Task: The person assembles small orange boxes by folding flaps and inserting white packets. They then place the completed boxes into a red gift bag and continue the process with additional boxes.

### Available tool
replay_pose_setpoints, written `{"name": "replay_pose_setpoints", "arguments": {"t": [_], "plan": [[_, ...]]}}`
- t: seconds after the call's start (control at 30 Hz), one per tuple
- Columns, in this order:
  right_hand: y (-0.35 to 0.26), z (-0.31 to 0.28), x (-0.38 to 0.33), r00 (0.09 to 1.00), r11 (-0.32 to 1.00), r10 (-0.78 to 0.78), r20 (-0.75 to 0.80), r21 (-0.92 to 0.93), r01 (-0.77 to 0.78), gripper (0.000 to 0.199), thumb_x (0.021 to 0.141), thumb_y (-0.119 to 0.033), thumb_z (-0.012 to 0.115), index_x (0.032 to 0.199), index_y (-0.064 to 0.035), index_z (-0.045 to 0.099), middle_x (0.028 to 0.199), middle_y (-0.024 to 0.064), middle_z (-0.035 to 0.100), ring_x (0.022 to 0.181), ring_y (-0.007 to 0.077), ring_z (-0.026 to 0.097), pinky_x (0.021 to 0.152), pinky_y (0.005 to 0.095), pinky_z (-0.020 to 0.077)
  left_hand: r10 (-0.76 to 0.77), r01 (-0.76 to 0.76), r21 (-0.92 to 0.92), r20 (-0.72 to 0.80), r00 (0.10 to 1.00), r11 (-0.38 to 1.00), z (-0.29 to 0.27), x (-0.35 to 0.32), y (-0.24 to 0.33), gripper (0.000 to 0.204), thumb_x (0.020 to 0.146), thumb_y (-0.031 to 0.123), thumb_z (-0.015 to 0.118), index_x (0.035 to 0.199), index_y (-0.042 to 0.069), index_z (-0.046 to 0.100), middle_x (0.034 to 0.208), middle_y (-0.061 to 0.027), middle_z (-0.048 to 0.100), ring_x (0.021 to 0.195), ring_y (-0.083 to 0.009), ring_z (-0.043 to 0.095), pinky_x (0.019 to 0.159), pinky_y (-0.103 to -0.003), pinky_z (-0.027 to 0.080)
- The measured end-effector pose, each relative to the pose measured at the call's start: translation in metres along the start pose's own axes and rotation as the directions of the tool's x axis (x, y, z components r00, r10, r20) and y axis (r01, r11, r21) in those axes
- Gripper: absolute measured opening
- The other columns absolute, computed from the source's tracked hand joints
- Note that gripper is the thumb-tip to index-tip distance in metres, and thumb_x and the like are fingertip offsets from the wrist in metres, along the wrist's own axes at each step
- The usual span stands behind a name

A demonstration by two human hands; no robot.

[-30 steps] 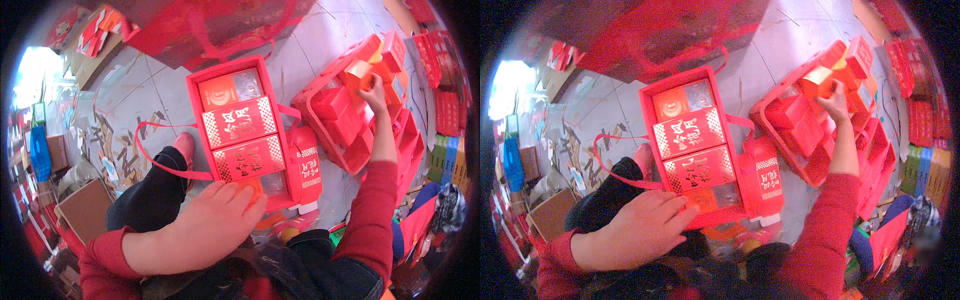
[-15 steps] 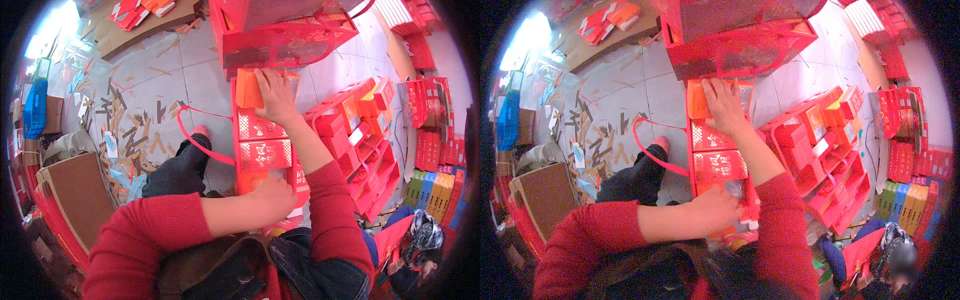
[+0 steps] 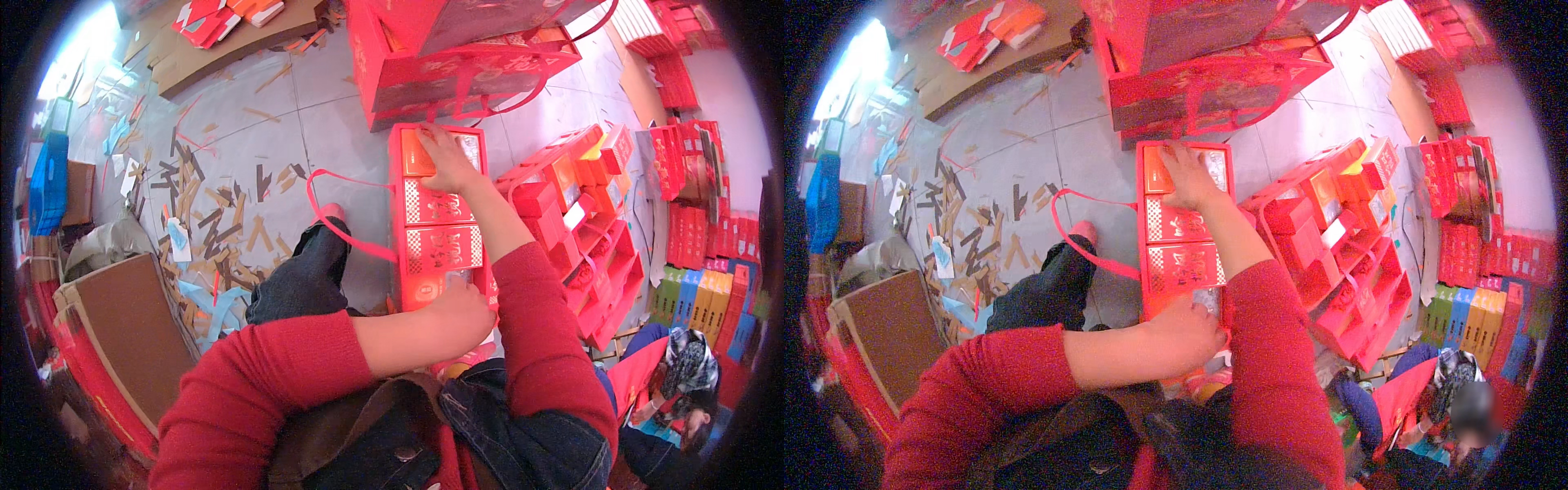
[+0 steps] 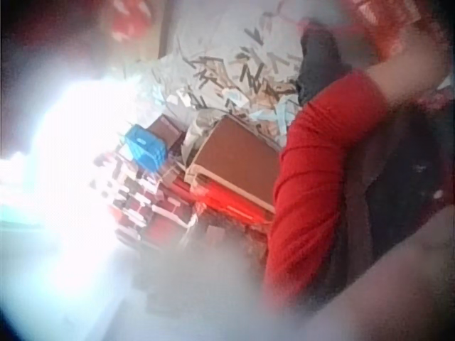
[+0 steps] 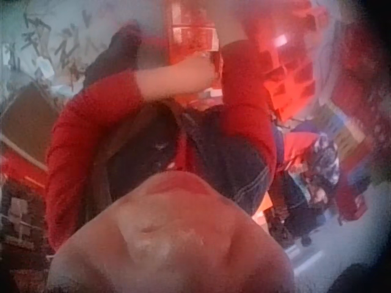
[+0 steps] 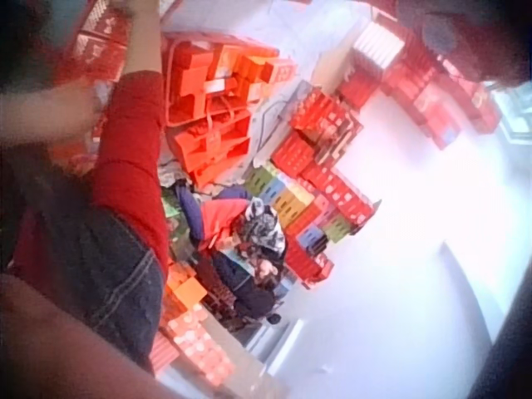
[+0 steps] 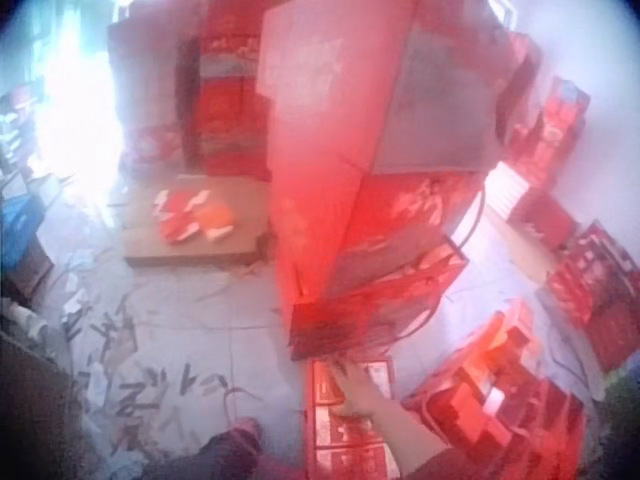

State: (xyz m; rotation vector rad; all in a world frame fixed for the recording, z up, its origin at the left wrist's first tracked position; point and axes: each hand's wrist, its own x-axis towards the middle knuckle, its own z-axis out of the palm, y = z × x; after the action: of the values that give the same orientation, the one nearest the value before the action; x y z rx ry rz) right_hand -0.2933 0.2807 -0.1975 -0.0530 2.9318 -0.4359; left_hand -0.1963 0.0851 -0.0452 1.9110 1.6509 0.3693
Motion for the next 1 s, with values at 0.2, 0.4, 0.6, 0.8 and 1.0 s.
{"name": "replay_pose_setpoints", "arguments": {"t": [0.2, 0.4, 0.6, 0.8, 1.0], "plan": [[0.008, 0.043, -0.038, 0.876, 0.872, 0.379, -0.298, -0.202, -0.446, 0.082, 0.082, -0.053, 0.053, 0.145, -0.0104, 0.021, 0.150, 0.0187, 0.016, 0.139, 0.0378, 0.013, 0.105, 0.0639, 0.0157, -0.010, 0.019, -0.077, 0.117, 0.993, 0.997, -0.011, 0.004, -0.005, 0.024, 0.079, 0.018, 0.055, 0.098, 0.004, 0.059, 0.095, -0.0145, 0.063, 0.090, -0.0298, 0.061, 0.076, -0.044, 0.045], [0.047, -0.007, -0.047, 0.787, 0.848, 0.502, -0.358, 0.383, -0.366, 0.040, 0.085, -0.035, 0.054, 0.111, -0.0053, 0.061, 0.120, 0.0192, 0.054, 0.113, 0.0308, 0.051, 0.094, 0.0421, 0.0409, 0.009, -0.004, -0.048, 0.095, 0.995, 0.999, -0.031, -0.003, -0.005, 0.040, 0.076, 0.022, 0.062, 0.111, 0.003, 0.053, 0.111, -0.0154, 0.057, 0.105, -0.0313, 0.054, 0.090, -0.045, 0.041], [0.261, -0.020, -0.152, 0.471, 0.709, 0.661, -0.584, 0.280, -0.647, 0.040, 0.073, -0.021, 0.069, 0.107, 0.0000, 0.061, 0.106, 0.0187, 0.062, 0.102, 0.0294, 0.059, 0.090, 0.0372, 0.0453, -0.095, 0.094, 0.013, 0.192, 0.977, 0.995, -0.068, -0.003, -0.023, 0.056, 0.074, 0.026, 0.068, 0.123, 0.005, 0.049, 0.117, -0.0151, 0.053, 0.110, -0.0324, 0.051, 0.096, -0.044, 0.039], [0.384, 0.020, -0.208, 0.519, 0.523, 0.843, -0.144, -0.012, -0.852, 0.108, 0.052, -0.036, 0.087, 0.135, 0.0049, 0.032, 0.135, 0.0245, 0.040, 0.127, 0.0336, 0.040, 0.106, 0.0379, 0.0346, -0.255, 0.294, -0.113, 0.274, 0.927, 0.949, -0.064, 0.016, -0.056, 0.062, 0.069, 0.020, 0.073, 0.123, 0.004, 0.048, 0.120, -0.0153, 0.052, 0.114, -0.0333, 0.049, 0.098, -0.044, 0.038], [0.353, 0.033, -0.188, 0.422, 0.414, 0.899, -0.113, -0.086, -0.906, 0.112, 0.055, -0.036, 0.085, 0.142, -0.0087, 0.020, 0.139, 0.0154, 0.036, 0.128, 0.0344, 0.035, 0.101, 0.0501, 0.0361, -0.356, 0.402, -0.090, 0.318, 0.879, 0.911, -0.049, 0.038, -0.058, 0.062, 0.068, 0.016, 0.073, 0.123, 0.004, 0.049, 0.123, -0.0168, 0.051, 0.115, -0.0340, 0.048, 0.099, -0.045, 0.038]]}}
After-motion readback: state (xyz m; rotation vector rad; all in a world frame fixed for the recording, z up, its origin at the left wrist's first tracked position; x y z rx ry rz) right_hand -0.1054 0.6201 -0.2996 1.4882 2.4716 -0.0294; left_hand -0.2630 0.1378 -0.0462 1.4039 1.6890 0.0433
